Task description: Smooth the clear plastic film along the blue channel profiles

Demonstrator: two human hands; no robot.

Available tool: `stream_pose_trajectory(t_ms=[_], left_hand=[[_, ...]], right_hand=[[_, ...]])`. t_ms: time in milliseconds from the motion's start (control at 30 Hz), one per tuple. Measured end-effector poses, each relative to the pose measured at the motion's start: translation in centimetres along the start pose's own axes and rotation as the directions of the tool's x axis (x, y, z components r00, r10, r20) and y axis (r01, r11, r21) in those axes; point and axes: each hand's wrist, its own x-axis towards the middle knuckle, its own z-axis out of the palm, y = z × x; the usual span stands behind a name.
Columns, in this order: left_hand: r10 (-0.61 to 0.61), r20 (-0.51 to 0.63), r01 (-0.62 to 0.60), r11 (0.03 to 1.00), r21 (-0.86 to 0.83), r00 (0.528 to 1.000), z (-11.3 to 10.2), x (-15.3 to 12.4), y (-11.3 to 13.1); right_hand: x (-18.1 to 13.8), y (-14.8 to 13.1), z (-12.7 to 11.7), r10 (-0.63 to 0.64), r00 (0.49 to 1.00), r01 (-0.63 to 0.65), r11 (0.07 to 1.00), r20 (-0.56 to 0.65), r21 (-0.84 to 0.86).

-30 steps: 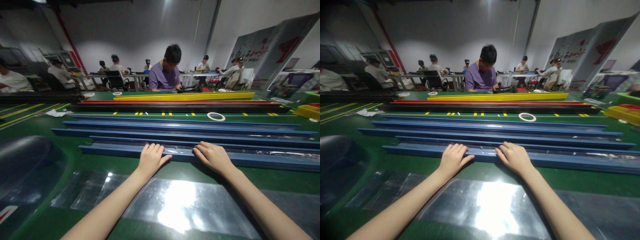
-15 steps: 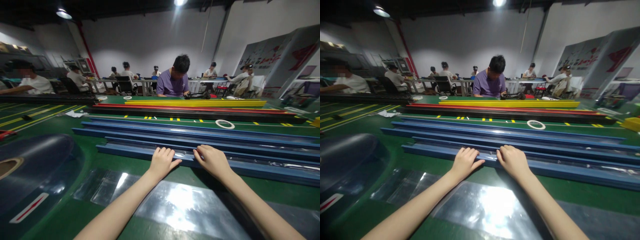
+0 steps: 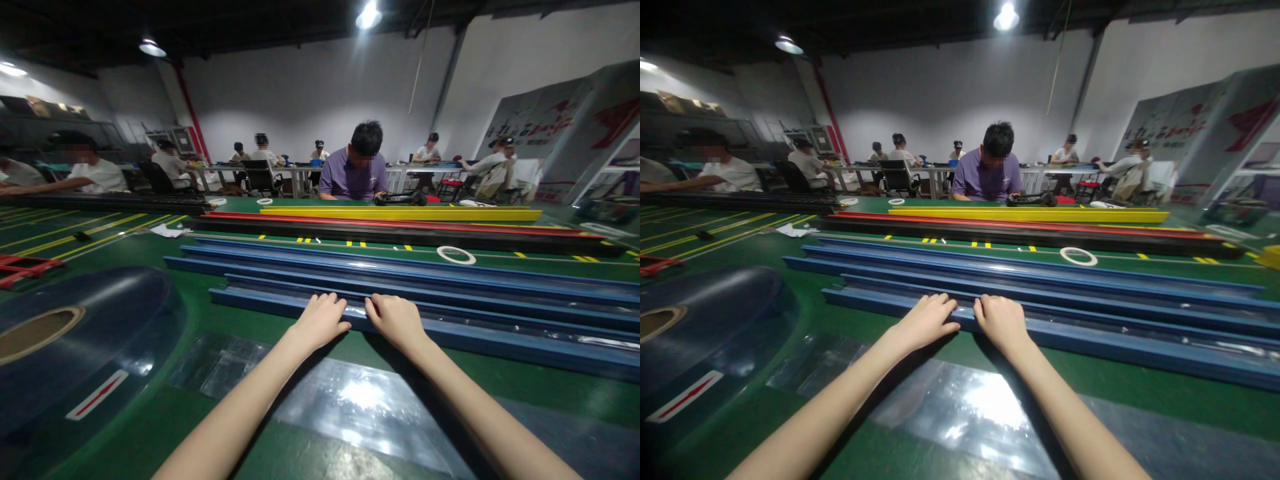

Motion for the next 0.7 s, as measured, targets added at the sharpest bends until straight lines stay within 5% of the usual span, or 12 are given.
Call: stream_pose_trajectory(t_ms=[300, 700], left_hand=[[0.005, -0.133, 0.009, 0.995, 0.101, 0.991, 1.0, -1.5, -2.3], [-0.055, -0.206, 0.085, 0.986, 0.143, 0.977, 1.8, -3.4, -4.2]], right_hand=[[-0.2, 0.3, 1.4, -0.104, 0.98, 0.098, 0.994, -0.17, -0.041], [-1.5, 1.9, 1.0, -0.107, 0.975, 0.097, 0.993, -0.192, -0.061]])
